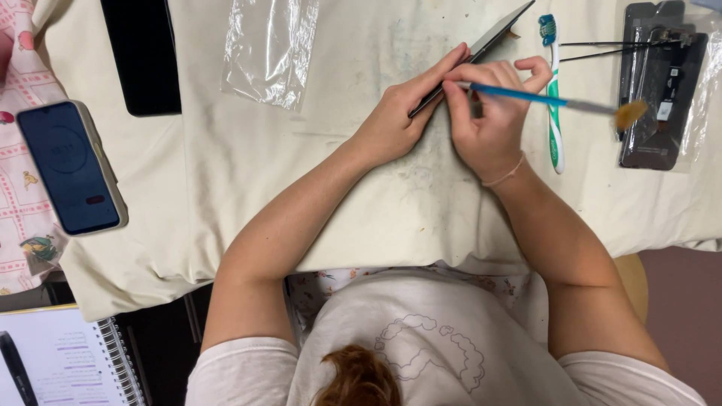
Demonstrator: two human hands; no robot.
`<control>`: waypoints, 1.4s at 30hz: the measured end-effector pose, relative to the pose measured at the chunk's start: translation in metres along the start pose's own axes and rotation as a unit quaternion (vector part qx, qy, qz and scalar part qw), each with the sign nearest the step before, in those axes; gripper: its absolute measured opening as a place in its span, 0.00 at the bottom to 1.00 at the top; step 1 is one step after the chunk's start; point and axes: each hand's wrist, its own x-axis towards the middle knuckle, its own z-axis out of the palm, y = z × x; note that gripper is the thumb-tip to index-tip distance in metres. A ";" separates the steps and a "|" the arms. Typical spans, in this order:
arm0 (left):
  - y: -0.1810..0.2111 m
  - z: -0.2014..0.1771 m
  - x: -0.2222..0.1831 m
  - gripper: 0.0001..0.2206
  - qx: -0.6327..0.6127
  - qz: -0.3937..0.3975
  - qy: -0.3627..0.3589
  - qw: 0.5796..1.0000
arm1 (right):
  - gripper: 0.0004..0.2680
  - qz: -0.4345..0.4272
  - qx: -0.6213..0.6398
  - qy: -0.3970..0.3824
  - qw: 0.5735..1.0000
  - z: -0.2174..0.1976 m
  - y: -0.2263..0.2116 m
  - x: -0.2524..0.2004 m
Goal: Cleaning and preparing a mobile phone screen for replacement using a brush, tweezers, and adhesive.
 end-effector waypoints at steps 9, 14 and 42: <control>0.003 -0.001 0.002 0.21 0.076 -0.014 0.003 0.997 | 0.04 0.028 0.014 0.025 0.999 -0.005 0.037 0.004; 0.012 -0.003 0.003 0.21 0.076 -0.020 0.005 0.997 | 0.02 0.045 0.016 0.033 0.998 -0.009 0.047 0.012; 0.010 -0.004 0.003 0.22 0.117 -0.014 -0.016 0.993 | 0.11 0.138 -0.009 0.081 0.987 -0.013 0.079 0.011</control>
